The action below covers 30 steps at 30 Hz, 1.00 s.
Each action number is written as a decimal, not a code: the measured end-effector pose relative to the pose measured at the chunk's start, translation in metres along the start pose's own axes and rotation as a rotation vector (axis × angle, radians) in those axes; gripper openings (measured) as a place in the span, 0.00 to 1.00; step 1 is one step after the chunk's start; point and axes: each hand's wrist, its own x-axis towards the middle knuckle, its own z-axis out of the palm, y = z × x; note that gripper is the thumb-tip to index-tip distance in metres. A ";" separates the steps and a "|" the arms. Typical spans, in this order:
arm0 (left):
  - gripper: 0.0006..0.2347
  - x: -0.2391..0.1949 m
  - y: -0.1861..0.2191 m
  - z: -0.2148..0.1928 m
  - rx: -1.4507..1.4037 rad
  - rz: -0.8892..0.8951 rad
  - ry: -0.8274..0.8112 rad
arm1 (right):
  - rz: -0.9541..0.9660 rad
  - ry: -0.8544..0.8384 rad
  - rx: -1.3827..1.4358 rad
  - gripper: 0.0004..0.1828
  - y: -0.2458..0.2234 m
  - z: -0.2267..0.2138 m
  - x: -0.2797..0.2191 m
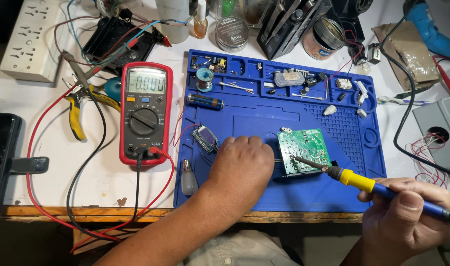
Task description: The person uses a soldering iron to work on a green circuit board placed on a blue mat. They apply solder to various points on the board, flip it over to access the other side, and use a multimeter to check connections. The workspace is cluttered with electronic components and tools.
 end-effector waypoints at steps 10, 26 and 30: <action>0.06 0.008 0.008 -0.008 -0.038 -0.064 -0.005 | 0.008 0.057 0.068 0.23 -0.002 0.006 0.000; 0.04 0.008 0.016 0.009 -0.350 -0.217 -0.045 | 0.024 0.041 0.086 0.23 0.007 -0.006 -0.003; 0.03 0.009 0.013 0.006 -0.377 -0.254 -0.104 | 0.000 -0.007 0.079 0.24 0.006 -0.009 -0.001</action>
